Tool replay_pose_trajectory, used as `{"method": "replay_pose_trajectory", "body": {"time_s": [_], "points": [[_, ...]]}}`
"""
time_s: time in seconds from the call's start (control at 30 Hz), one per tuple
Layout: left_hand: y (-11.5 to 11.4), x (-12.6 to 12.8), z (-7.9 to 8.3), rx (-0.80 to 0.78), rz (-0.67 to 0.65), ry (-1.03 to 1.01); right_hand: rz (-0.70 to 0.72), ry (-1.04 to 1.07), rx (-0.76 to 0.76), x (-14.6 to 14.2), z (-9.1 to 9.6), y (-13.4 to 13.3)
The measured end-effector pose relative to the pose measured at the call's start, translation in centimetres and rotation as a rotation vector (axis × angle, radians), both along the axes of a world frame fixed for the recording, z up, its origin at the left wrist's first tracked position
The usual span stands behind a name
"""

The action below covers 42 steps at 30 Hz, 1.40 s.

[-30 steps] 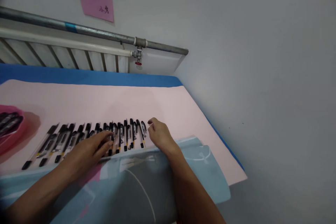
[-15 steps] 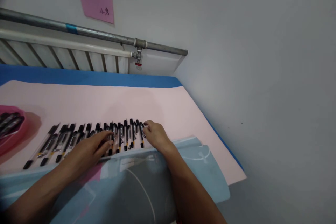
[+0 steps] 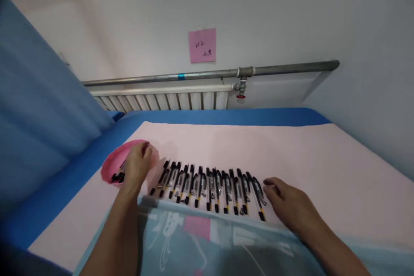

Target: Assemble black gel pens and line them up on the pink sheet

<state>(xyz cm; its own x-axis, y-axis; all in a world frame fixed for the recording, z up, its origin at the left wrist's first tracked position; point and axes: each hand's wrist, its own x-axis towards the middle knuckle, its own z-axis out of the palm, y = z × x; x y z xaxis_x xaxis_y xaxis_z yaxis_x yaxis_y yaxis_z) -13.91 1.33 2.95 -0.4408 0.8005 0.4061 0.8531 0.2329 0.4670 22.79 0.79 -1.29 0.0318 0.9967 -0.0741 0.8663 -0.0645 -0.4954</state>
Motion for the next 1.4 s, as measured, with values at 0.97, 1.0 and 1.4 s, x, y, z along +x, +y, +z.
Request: {"method": "replay_pose_trajectory", "body": {"time_s": [0.97,1.0,1.4], "points": [[1.6,-4.7,-1.9,-0.434,0.274,0.003,0.015,0.068,0.054,0.2,-0.5,-0.2],[1.4,-4.3,-1.5,-0.387,0.262,0.004,0.013,0.08,0.079,0.2,-0.4,-0.2],[-4.3,16.7,-2.4,-0.357,-0.741,-1.288,0.07,0.933,0.124,-6.1,1.9,-3.7]]}}
